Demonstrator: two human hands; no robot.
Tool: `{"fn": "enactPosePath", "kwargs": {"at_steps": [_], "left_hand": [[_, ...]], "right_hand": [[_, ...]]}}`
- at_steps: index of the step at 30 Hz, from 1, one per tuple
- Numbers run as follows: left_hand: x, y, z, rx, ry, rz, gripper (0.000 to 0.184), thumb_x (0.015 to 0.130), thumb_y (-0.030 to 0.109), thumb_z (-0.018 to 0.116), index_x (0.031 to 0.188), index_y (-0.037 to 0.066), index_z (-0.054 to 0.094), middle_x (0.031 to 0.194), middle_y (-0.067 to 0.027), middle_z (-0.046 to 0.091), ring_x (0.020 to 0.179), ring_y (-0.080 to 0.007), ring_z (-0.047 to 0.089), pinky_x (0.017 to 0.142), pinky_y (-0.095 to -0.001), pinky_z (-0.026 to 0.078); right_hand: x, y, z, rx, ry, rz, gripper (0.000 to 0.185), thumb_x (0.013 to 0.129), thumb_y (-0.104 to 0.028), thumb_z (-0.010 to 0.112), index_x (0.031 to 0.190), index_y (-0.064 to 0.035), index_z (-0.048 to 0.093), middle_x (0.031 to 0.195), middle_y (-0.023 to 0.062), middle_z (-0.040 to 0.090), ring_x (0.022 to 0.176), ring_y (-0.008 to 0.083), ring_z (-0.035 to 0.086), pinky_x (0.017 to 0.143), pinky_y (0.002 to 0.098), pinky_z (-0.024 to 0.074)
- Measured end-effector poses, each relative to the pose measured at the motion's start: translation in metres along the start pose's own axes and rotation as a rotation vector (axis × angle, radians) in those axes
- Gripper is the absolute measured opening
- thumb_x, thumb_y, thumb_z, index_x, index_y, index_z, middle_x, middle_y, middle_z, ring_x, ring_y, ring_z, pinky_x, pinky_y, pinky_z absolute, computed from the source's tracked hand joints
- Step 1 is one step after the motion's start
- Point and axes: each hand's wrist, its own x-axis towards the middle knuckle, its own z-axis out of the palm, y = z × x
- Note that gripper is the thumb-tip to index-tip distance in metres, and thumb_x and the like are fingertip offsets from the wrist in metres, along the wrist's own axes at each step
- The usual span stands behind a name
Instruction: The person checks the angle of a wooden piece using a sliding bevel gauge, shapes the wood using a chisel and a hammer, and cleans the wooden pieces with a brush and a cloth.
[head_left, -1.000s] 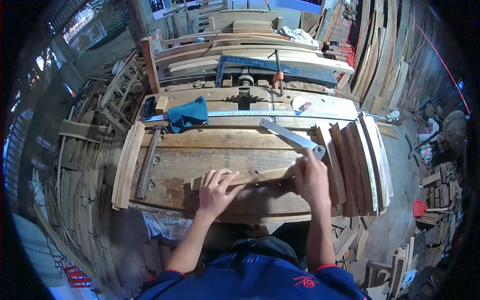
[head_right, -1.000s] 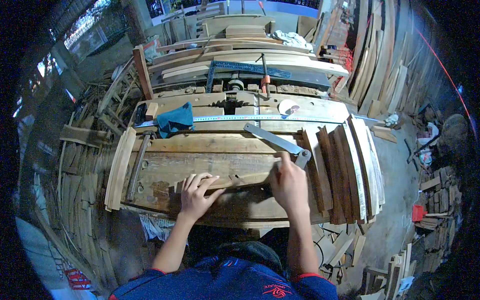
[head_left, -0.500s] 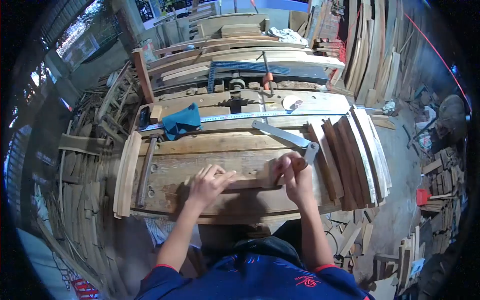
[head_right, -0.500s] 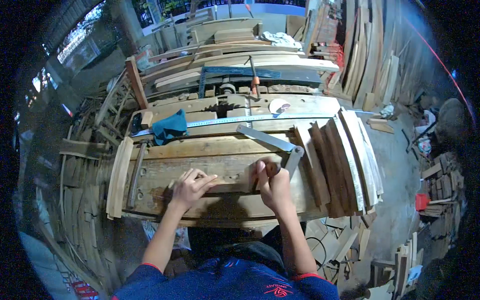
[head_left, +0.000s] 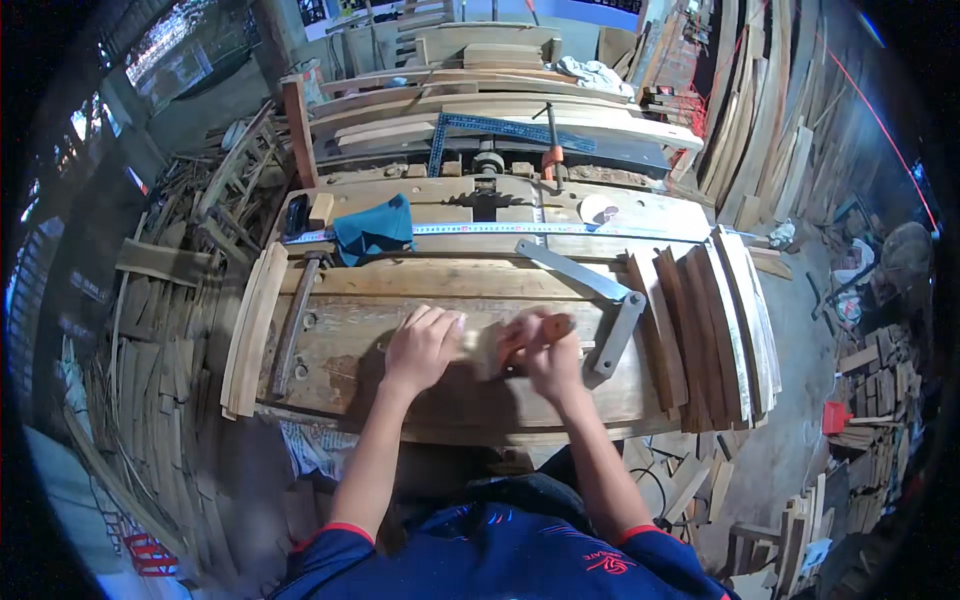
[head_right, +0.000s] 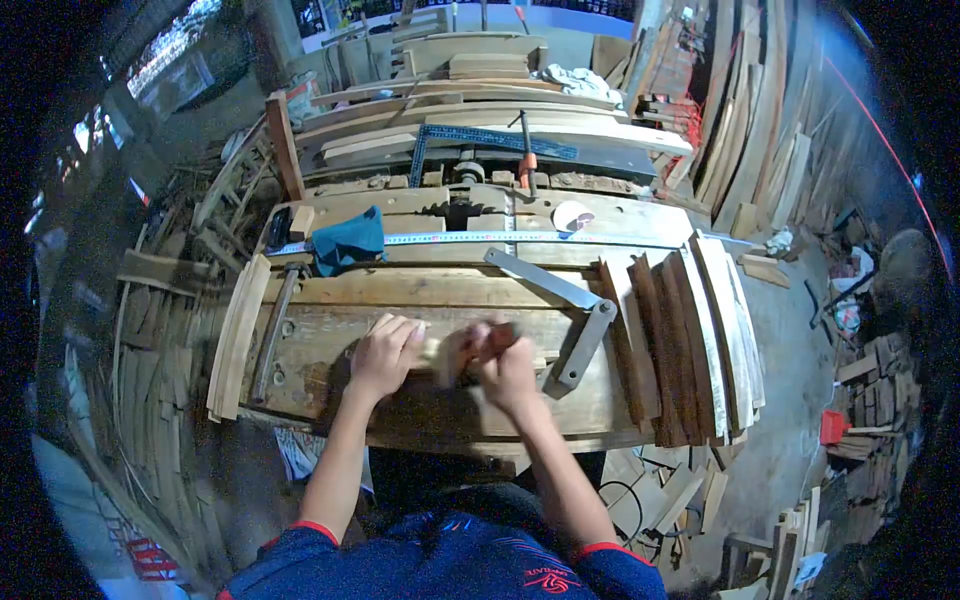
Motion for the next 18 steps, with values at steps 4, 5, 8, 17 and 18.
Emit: {"fn": "enactPosePath", "kwargs": {"at_steps": [4, 5, 8, 17, 18], "left_hand": [[0.003, 0.006, -0.001, -0.028, -0.038, -0.069, 0.028, 0.103, 0.032, 0.055, 0.105, 0.01, 0.073, 0.098, -0.0115, 0.07, 0.098, -0.0336, 0.064, 0.087, -0.0457, 0.052], [0.002, 0.005, 0.002, -0.027, -0.035, -0.066, 0.028, 0.103, 0.032, 0.056, 0.105, 0.01, 0.073, 0.098, -0.0113, 0.07, 0.098, -0.0335, 0.064, 0.087, -0.0457, 0.052], [0.001, 0.004, 0.001, -0.034, -0.023, -0.064, 0.034, 0.104, 0.037, 0.053, 0.108, 0.009, 0.072, 0.097, -0.0122, 0.07, 0.097, -0.0343, 0.064, 0.086, -0.0456, 0.052], [-0.01, -0.01, -0.013, -0.47, 0.365, 0.111, 0.088, 0.092, 0.075, 0.045, 0.127, -0.004, 0.064, 0.106, -0.0207, 0.069, 0.099, -0.0353, 0.066, 0.091, -0.0427, 0.05], [-0.011, -0.01, -0.008, -0.461, 0.4, 0.148, 0.086, 0.091, 0.073, 0.048, 0.127, -0.004, 0.064, 0.109, -0.0203, 0.069, 0.1, -0.0354, 0.066, 0.093, -0.043, 0.049]], "right_hand": [[0.013, -0.033, -0.054, -0.349, 0.128, -0.023, 0.019, 0.105, -0.014, 0.054, 0.094, -0.0001, 0.061, 0.062, 0.012, 0.062, 0.058, 0.0247, 0.068, 0.057, 0.0362, 0.0508], [0.016, -0.034, -0.062, -0.447, 0.122, 0.056, 0.015, 0.104, -0.013, 0.054, 0.097, -0.0013, 0.061, 0.061, 0.0134, 0.063, 0.056, 0.029, 0.067, 0.057, 0.0381, 0.0508], [0.025, -0.035, -0.048, -0.694, 0.091, -0.117, 0.012, 0.1, -0.014, 0.058, 0.095, -0.0038, 0.061, 0.066, 0.0175, 0.063, 0.061, 0.0373, 0.065, 0.057, 0.0452, 0.0486], [0.006, -0.016, 0.07, -0.458, -0.26, -0.325, 0.035, 0.07, -0.012, 0.079, 0.098, -0.0031, 0.06, 0.086, 0.0154, 0.066, 0.083, 0.0387, 0.067, 0.071, 0.0455, 0.0541], [0.008, -0.019, 0.071, -0.393, -0.253, -0.329, 0.034, 0.071, -0.01, 0.078, 0.1, -0.003, 0.061, 0.087, 0.0152, 0.066, 0.08, 0.0371, 0.067, 0.07, 0.0444, 0.0538]]}}
